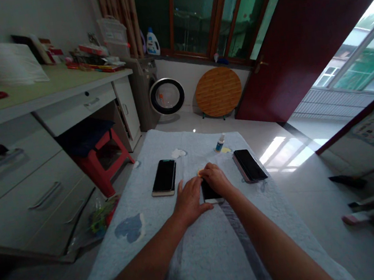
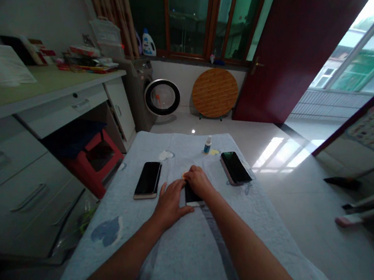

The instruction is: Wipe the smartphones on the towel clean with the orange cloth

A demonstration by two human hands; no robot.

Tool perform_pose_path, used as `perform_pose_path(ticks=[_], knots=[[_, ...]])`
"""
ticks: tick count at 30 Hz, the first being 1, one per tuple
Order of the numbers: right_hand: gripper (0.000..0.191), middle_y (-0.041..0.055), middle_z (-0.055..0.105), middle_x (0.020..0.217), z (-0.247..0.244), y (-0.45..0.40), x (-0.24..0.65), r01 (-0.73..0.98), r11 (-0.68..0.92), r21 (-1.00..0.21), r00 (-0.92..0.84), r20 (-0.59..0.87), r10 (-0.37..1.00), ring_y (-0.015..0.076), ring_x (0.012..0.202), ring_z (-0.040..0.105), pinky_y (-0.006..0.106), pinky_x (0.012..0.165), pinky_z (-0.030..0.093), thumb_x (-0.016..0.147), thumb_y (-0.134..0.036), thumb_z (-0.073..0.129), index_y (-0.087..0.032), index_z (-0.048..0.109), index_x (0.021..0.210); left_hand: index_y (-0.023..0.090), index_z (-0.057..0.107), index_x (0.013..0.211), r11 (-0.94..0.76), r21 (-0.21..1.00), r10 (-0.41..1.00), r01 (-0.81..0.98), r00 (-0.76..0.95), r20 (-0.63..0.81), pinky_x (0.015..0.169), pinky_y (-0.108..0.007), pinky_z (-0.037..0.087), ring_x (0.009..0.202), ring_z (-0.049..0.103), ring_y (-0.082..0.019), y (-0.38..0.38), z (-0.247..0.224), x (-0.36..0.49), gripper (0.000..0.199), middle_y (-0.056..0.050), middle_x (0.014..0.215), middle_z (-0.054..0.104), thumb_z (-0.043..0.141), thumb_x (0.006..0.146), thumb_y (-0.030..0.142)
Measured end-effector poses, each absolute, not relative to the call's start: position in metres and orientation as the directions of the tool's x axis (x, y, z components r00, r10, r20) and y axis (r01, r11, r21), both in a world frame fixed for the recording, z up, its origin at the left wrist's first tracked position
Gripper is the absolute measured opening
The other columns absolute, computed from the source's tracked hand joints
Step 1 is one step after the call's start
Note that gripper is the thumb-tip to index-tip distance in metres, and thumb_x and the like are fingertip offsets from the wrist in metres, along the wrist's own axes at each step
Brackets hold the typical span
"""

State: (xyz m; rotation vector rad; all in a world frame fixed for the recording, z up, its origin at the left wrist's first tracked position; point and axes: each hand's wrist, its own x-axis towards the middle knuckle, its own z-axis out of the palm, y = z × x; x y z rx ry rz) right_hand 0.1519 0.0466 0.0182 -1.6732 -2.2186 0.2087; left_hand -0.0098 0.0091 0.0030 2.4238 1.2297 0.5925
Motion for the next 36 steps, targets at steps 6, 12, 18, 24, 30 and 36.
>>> perform_pose_path(ticks=[6,12,18,24,30,36], knots=[[0.019,0.0045,0.057,0.088,0.022,-0.009,0.157,0.815,0.419,-0.399,-0.385,0.166,0.908,0.0142,0.083,0.053,0.024,0.075,0.041,0.09,-0.016,0.055,-0.02,0.073,0.093,0.017,0.027,0.143,-0.516,0.472,0.853,0.715,0.477,0.21,0.114,-0.056,0.015,0.138,0.033,-0.031,0.009,-0.002,-0.009,0.095,-0.017,0.147,0.04,0.077,0.068,0.045],[0.017,0.0038,0.057,0.087,0.031,-0.034,0.158,0.778,0.427,-0.461,-0.408,0.147,0.901,0.0127,0.079,0.054,0.023,0.072,0.041,0.09,-0.016,0.056,-0.019,0.073,0.092,0.021,0.042,0.138,-0.552,0.455,0.822,0.699,0.549,0.153,0.114,-0.06,0.011,0.138,0.033,-0.033,0.011,-0.002,-0.011,0.076,-0.012,0.145,0.046,0.071,0.074,0.051],[0.021,0.0047,0.059,0.085,0.025,0.002,0.16,0.842,0.311,-0.441,-0.264,0.167,0.95,0.014,0.084,0.054,0.024,0.078,0.041,0.089,-0.01,0.054,-0.017,0.073,0.089,0.023,0.044,0.137,-0.552,0.466,0.817,0.692,0.56,0.136,0.114,-0.059,0.012,0.138,0.035,-0.032,0.009,0.004,-0.009,0.074,-0.013,0.145,0.047,0.073,0.074,0.05],[0.025,0.0051,0.061,0.088,0.022,0.04,0.16,0.897,0.236,-0.373,-0.193,0.15,0.97,0.0144,0.088,0.055,0.023,0.082,0.04,0.09,-0.011,0.05,-0.018,0.074,0.094,0.022,0.041,0.138,-0.569,0.479,0.805,0.668,0.571,0.16,0.114,-0.058,0.014,0.136,0.037,-0.032,0.01,0.006,-0.01,0.077,-0.014,0.144,0.047,0.074,0.073,0.048],[0.025,0.008,0.064,0.093,0.02,0.071,0.153,0.944,0.187,-0.272,-0.157,0.131,0.979,0.0153,0.091,0.056,0.024,0.085,0.038,0.093,-0.018,0.05,-0.017,0.074,0.097,0.02,0.046,0.134,-0.585,0.448,0.795,0.676,0.586,0.155,0.115,-0.057,0.013,0.135,0.039,-0.031,0.01,0.009,-0.012,0.07,-0.014,0.142,0.049,0.07,0.076,0.051],[0.026,0.0092,0.064,0.088,0.019,0.075,0.167,0.961,0.093,-0.261,-0.055,0.147,0.988,0.0167,0.089,0.056,0.024,0.083,0.038,0.093,-0.018,0.049,-0.014,0.074,0.097,0.02,0.048,0.133,-0.599,0.423,0.79,0.68,0.587,0.174,0.115,-0.058,0.009,0.138,0.034,-0.032,0.008,0.009,-0.012,0.067,-0.014,0.146,0.045,0.066,0.079,0.054]])
